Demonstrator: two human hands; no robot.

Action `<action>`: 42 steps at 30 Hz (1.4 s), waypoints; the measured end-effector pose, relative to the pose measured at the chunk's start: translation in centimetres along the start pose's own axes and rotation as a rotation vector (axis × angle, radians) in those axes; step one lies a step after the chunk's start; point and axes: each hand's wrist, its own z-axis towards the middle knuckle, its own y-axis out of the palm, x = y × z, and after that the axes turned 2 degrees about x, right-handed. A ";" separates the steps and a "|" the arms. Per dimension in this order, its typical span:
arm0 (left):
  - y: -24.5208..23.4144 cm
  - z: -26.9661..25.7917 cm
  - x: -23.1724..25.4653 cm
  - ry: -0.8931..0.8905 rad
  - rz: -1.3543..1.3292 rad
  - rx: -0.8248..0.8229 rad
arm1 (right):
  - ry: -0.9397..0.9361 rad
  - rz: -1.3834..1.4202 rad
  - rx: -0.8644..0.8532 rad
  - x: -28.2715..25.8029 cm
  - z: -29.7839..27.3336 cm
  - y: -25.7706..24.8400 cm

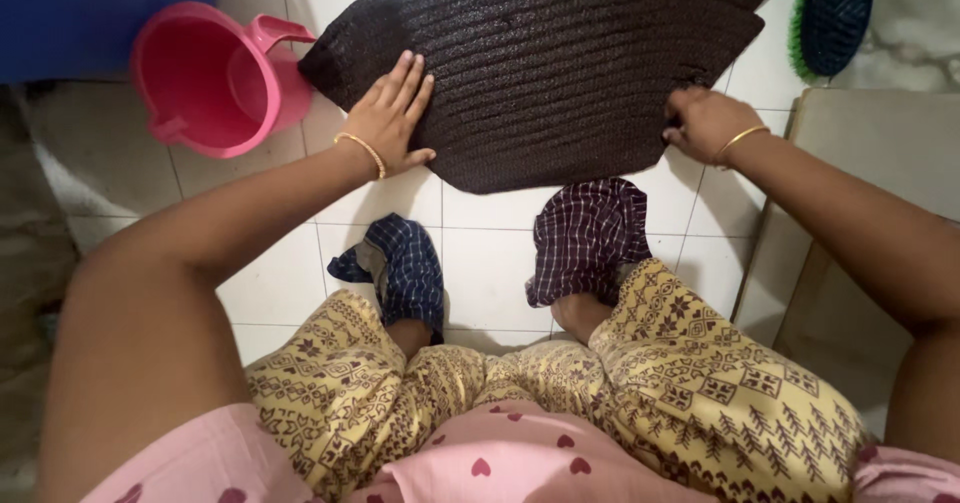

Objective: The person washes a rug by hand on a tiled floor, scrubbing it with a brush and soapy water before rinsing it with water from a bucket and wringing it out.

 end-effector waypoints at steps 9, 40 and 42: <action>0.4 1.4 -0.3 -0.036 0.016 -0.254 | 0.174 0.377 0.745 12.1 9.7 -1.2; -0.1 2.4 0.3 -0.108 -0.005 -0.490 | -0.326 0.019 0.712 -8.4 13.3 -2.1; -0.2 2.4 0.2 -0.105 -0.011 -0.493 | -0.237 0.165 0.805 -2.4 15.7 -2.0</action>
